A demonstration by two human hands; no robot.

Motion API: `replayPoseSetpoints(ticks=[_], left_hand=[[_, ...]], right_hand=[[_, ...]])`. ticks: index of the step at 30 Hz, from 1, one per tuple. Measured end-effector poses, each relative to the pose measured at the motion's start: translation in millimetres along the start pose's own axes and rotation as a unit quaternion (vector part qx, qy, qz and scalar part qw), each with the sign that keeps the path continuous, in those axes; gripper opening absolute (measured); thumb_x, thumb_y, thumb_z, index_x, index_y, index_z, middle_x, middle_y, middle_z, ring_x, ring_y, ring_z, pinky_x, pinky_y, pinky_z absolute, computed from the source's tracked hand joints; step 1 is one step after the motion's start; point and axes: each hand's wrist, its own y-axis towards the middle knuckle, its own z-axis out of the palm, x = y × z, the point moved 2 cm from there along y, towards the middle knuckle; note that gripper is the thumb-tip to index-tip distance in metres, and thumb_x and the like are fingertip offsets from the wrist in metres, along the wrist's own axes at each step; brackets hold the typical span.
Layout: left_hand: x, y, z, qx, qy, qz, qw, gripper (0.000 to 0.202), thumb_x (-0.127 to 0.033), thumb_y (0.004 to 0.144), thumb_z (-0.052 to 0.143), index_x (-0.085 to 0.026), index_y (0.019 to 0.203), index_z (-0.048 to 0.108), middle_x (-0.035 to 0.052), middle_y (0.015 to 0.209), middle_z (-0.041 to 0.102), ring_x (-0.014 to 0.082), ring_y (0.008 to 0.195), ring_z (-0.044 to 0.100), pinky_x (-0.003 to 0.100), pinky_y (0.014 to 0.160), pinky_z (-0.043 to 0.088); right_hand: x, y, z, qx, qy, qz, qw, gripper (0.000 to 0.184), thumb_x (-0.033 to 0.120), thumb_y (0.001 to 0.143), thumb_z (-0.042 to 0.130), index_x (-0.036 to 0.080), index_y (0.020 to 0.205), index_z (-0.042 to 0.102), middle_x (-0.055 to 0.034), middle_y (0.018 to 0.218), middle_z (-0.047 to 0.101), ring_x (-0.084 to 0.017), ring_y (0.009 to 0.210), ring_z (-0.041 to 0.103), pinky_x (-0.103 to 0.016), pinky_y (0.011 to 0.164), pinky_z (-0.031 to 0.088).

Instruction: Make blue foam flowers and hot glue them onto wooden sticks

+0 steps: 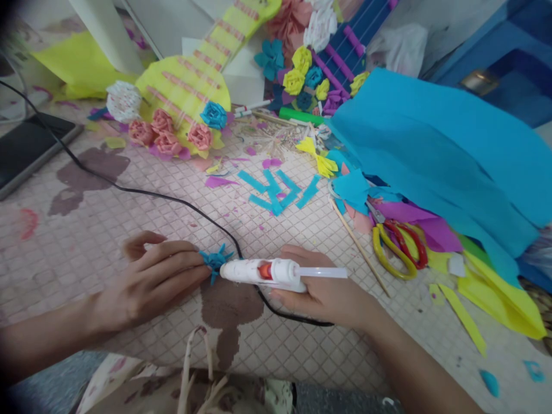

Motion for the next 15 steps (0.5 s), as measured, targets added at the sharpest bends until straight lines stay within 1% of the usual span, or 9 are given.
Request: replayPoseSetpoints(ticks=[4,9,12,15], left_hand=[[0.1,1.8,-2.8,0.028,-0.007,0.013,0.999,0.021,-0.008,0.094,0.042,-0.013,0.104,0.059,0.0063,0.095,0.066,0.0197,0.100,0.057,0.032,0.084,0.044],[0.1,-1.3,1.0,-0.003,0.003,0.012,1.000,0.023,-0.010,0.096,0.036,-0.012,0.103,0.059,0.0062,0.095,0.066,0.0202,0.101,0.056,0.033,0.085,0.044],[0.1,-3.0,3.5,0.006,-0.001,0.009,1.000,0.021,-0.012,0.097,0.039,-0.014,0.104,0.058,0.0050,0.096,0.066,0.0193,0.101,0.056,0.032,0.085,0.045],[0.1,-4.5,4.8,0.010,-0.007,-0.004,1.000,0.022,-0.011,0.096,0.039,-0.017,0.105,0.058,0.0037,0.097,0.066,0.0189,0.102,0.057,0.033,0.084,0.045]], right_hand=[[0.2,0.6,-0.8,-0.004,-0.001,0.007,1.000,0.017,0.029,0.090,0.051,0.021,0.078,0.043,0.0016,0.073,0.048,-0.012,0.066,0.048,-0.025,0.055,0.034],[1.6,0.1,-1.1,0.003,0.000,-0.004,1.000,0.017,0.029,0.090,0.050,0.021,0.078,0.041,0.0016,0.072,0.047,-0.012,0.066,0.048,-0.025,0.055,0.034],[2.0,0.2,-1.1,0.000,-0.010,-0.005,1.000,0.018,0.028,0.090,0.050,0.021,0.077,0.041,0.0019,0.072,0.045,-0.012,0.065,0.047,-0.025,0.054,0.033],[2.1,0.5,-1.2,-0.002,-0.010,-0.007,1.000,0.018,0.029,0.091,0.050,0.021,0.077,0.040,0.0024,0.071,0.044,-0.012,0.064,0.046,-0.024,0.053,0.033]])
